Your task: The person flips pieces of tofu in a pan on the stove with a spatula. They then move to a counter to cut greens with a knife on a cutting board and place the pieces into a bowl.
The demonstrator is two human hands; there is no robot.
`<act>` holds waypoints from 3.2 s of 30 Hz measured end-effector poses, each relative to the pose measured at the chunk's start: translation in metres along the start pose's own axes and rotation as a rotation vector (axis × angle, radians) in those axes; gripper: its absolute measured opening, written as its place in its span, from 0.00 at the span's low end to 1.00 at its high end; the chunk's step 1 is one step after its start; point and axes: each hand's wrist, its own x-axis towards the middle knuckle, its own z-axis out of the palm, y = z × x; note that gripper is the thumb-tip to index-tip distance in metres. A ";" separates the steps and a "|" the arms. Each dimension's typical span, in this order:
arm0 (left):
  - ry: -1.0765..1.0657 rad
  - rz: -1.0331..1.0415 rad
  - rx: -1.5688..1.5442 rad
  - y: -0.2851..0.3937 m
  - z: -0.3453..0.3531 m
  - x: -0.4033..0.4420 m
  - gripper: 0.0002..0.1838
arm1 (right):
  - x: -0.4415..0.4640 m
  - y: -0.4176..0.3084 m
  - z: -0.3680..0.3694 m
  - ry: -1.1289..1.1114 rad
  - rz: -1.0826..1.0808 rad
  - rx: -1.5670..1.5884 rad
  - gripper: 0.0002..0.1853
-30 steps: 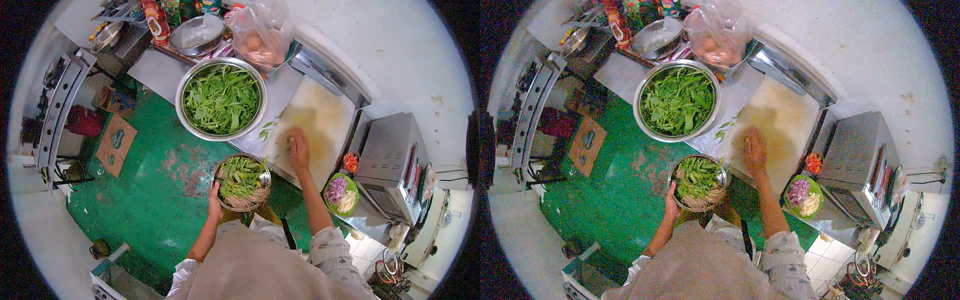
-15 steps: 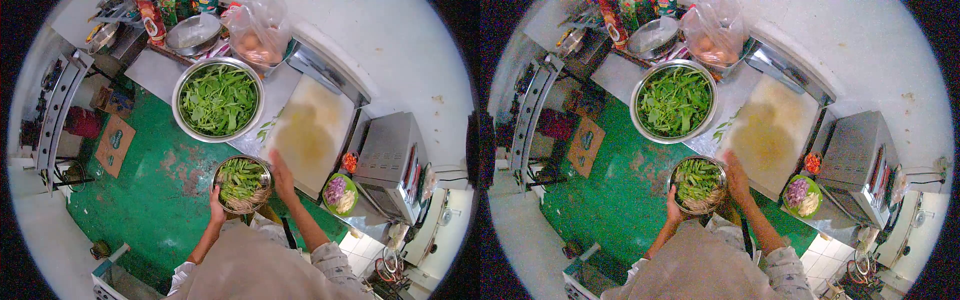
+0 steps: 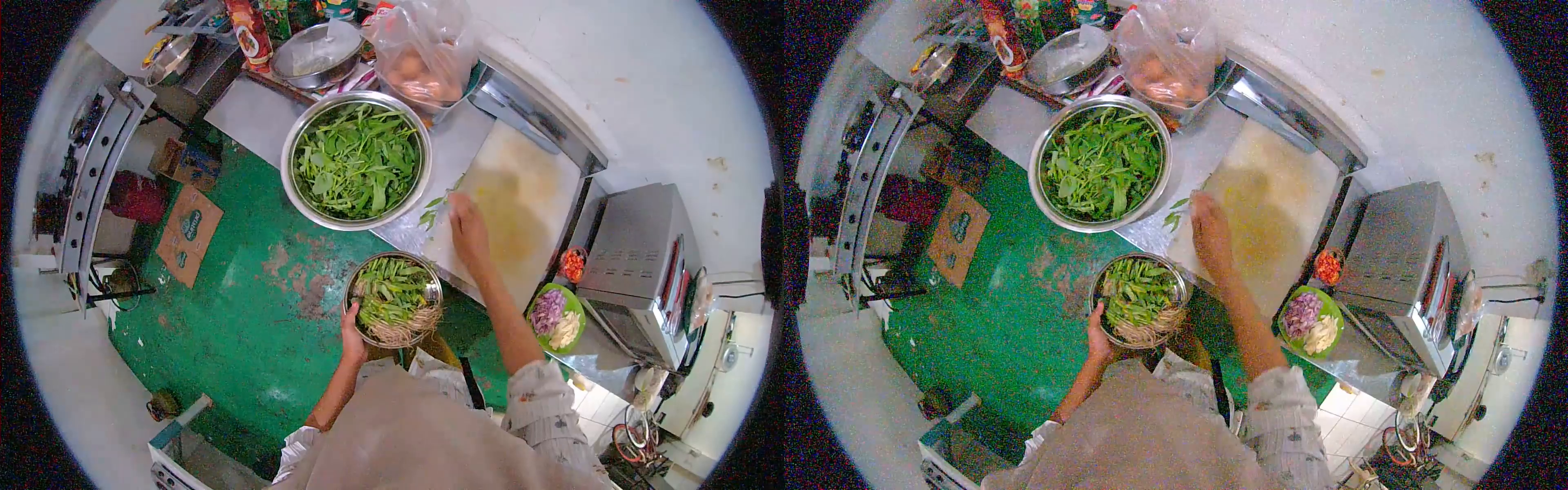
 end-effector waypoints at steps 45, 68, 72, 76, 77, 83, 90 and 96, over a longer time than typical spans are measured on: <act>-0.038 0.130 0.118 0.014 0.005 0.005 0.31 | -0.122 -0.086 0.026 -0.176 -0.002 0.075 0.23; -0.043 0.177 0.195 0.015 0.005 0.005 0.30 | -0.093 -0.047 0.053 -0.192 0.109 -0.085 0.20; -0.005 0.126 0.132 0.008 -0.004 0.012 0.30 | -0.110 -0.079 0.029 -0.299 -0.199 0.128 0.17; -0.090 0.149 0.126 0.007 -0.007 0.012 0.30 | -0.017 -0.041 0.004 -0.159 0.117 -0.128 0.16; -0.117 0.139 0.100 0.007 -0.008 0.012 0.30 | 0.011 -0.018 0.005 -0.121 -0.035 -0.276 0.17; -0.011 0.155 0.148 0.018 0.011 -0.002 0.31 | 0.057 0.017 0.023 -0.179 -0.190 -0.841 0.26; -0.079 0.134 0.058 0.003 -0.010 0.014 0.33 | -0.031 -0.087 0.031 -0.578 -0.175 -0.942 0.32; -0.036 0.155 0.096 -0.004 -0.019 0.021 0.33 | -0.088 -0.103 0.010 -0.422 -0.356 -0.473 0.22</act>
